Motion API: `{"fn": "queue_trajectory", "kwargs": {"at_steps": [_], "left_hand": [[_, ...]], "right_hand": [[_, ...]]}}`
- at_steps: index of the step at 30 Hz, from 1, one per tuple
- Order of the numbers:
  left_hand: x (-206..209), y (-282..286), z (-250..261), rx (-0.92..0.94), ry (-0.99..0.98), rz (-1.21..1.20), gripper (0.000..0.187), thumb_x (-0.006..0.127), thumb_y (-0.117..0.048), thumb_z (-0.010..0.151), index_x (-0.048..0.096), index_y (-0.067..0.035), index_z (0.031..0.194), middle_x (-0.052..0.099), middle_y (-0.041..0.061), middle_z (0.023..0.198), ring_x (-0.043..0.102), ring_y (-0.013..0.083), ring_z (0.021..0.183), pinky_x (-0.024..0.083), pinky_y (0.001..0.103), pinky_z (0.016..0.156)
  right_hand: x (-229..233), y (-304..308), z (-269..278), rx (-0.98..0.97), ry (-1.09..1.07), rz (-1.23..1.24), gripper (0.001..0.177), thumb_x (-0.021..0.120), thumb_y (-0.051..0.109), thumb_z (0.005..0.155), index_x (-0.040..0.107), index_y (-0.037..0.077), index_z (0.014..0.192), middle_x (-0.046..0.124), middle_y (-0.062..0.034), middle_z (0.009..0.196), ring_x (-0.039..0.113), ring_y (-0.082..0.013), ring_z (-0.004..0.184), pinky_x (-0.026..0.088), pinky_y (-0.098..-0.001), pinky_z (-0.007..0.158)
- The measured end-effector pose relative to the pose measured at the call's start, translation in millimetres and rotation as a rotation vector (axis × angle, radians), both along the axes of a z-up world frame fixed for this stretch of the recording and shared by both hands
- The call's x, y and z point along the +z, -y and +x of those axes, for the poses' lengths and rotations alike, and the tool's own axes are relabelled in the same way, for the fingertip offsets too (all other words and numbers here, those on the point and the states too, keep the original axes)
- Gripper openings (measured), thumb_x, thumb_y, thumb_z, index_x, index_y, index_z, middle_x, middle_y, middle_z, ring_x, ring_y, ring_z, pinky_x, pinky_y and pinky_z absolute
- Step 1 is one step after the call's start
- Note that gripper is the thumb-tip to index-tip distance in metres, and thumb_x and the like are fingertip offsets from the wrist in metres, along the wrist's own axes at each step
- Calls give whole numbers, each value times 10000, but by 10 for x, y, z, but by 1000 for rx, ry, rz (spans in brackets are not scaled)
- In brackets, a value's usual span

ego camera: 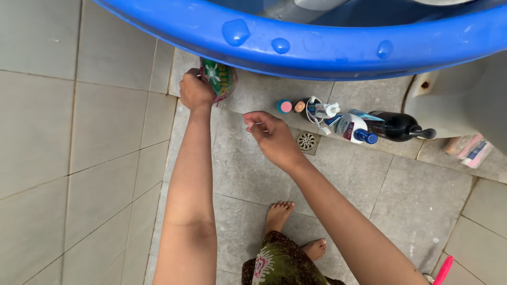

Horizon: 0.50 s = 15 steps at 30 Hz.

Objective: The person removes various toiletries and items from a white plastic bathroom shelf and places them on the floor. They then use a metal cup to scoop water from a blue bucket and pour it over the shelf to rinse it, followed by scrubbing the shelf with a brush.

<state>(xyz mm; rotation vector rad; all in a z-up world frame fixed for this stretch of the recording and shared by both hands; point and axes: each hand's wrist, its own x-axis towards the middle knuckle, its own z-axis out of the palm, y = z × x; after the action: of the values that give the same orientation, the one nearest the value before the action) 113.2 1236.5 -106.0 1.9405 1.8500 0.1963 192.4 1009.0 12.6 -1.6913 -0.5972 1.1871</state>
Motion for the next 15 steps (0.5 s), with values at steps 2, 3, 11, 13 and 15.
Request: {"fn": "queue_trajectory", "kwargs": {"at_steps": [2,3,11,13,15], "left_hand": [[4,39,-53,-59,45,-32,433,769,-203,826,670,-183,1247,782,69,1090,669,309,1122,515,468,909],[-19,104,-114,-79,98,-27,519,797,-188,811,620,-154,1298,735,108,1167,645,326,1155,503,465,931],[-192,1701,-2074,-294,185,-168,522,696,-166,910,574,37,1376,681,290,1248,673,388,1166,536,430,983],[-119,2317,-2611,-444,167,-163,486,705,-222,914,618,52,1306,694,280,1207,686,397,1126,539,440,946],[54,2849,-2845,-585,23,-158,435,736,-281,851,689,-40,1210,739,222,1122,721,381,1039,578,431,903]], "right_hand": [[-86,96,-8,-23,-17,-51,340,575,281,998,655,94,1270,737,-18,1143,704,-99,1035,549,-281,884],[-148,218,-24,-35,-24,-70,344,588,290,1001,661,91,1273,741,-34,1116,703,-115,1026,552,-289,897],[-834,3145,-642,-296,-218,-501,389,615,191,965,625,132,1349,677,-54,1357,638,-184,1265,514,-339,1059],[-738,4187,-835,-408,-201,-641,381,634,199,956,667,131,1329,708,-93,1328,668,-205,1208,533,-356,1023],[-477,5042,-1062,-570,-144,-847,353,687,192,917,722,158,1267,799,-115,1173,738,-257,1046,593,-407,889]]}}
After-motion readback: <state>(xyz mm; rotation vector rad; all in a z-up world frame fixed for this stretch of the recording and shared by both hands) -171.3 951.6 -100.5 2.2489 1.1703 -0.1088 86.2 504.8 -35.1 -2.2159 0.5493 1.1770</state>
